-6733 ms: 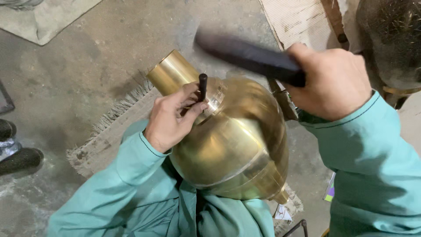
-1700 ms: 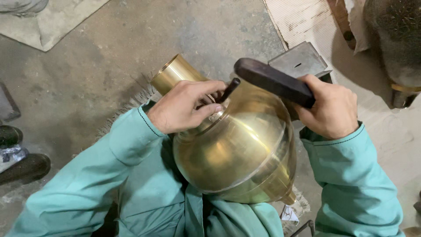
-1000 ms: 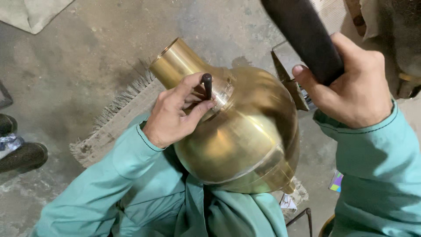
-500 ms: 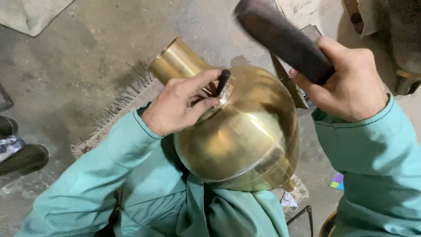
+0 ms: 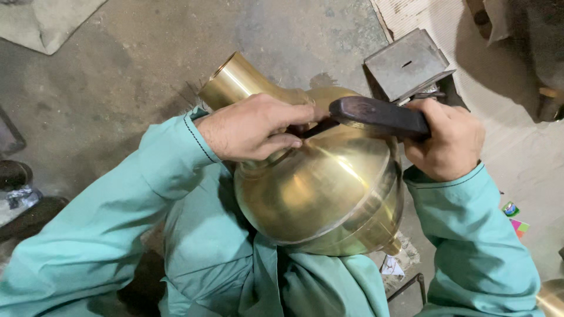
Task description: The person sits on the floor of a workshop holding a small punch against the neck seam of a large brass vessel and strikes it repeatedly with a heavy mallet, working around the rim. They reposition the punch along the joint and continue hammering to shape or set the metal seam.
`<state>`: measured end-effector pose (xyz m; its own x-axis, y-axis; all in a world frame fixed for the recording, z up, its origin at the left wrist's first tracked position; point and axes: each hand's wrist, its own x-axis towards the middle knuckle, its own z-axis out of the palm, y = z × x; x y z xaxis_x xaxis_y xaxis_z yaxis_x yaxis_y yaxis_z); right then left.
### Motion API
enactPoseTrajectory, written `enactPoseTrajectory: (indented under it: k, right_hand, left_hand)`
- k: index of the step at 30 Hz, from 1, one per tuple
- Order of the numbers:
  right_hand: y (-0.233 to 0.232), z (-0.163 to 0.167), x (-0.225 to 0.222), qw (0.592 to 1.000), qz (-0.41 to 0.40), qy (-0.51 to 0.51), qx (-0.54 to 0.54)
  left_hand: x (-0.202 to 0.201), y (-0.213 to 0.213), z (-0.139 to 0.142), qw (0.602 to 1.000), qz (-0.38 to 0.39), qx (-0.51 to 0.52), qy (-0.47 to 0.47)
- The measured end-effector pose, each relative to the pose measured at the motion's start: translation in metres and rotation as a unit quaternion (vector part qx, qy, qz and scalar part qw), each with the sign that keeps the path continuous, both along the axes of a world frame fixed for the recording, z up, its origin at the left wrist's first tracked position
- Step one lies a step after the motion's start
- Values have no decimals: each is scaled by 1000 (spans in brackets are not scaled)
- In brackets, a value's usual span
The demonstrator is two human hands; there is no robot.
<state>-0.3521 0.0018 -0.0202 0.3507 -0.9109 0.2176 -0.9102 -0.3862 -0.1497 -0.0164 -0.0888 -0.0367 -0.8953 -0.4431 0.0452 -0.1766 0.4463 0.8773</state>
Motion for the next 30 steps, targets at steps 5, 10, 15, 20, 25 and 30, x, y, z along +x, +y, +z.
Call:
enactPoseTrajectory:
  k: [5,10,15,20,25,30]
  right_hand:
    - [3,-18,-7,986,-43,-148,55]
    - [2,-18,-6,975,-60,-207,61]
    - [1,-10,0,954,-100,-269,90]
    - [-1,1,7,960,-113,-243,76]
    - [0,7,10,982,-55,-176,50]
    - [1,7,2,996,1,-91,-5]
  left_hand:
    - [-3,-6,5,999,-37,7,-8]
    - [-2,-7,8,999,-30,1,28]
    - [-3,-8,10,999,-40,31,10]
    - [-5,-9,14,999,-45,19,15]
    - [-7,-10,18,998,-47,13,46]
    - [-6,-8,22,997,-48,16,-57]
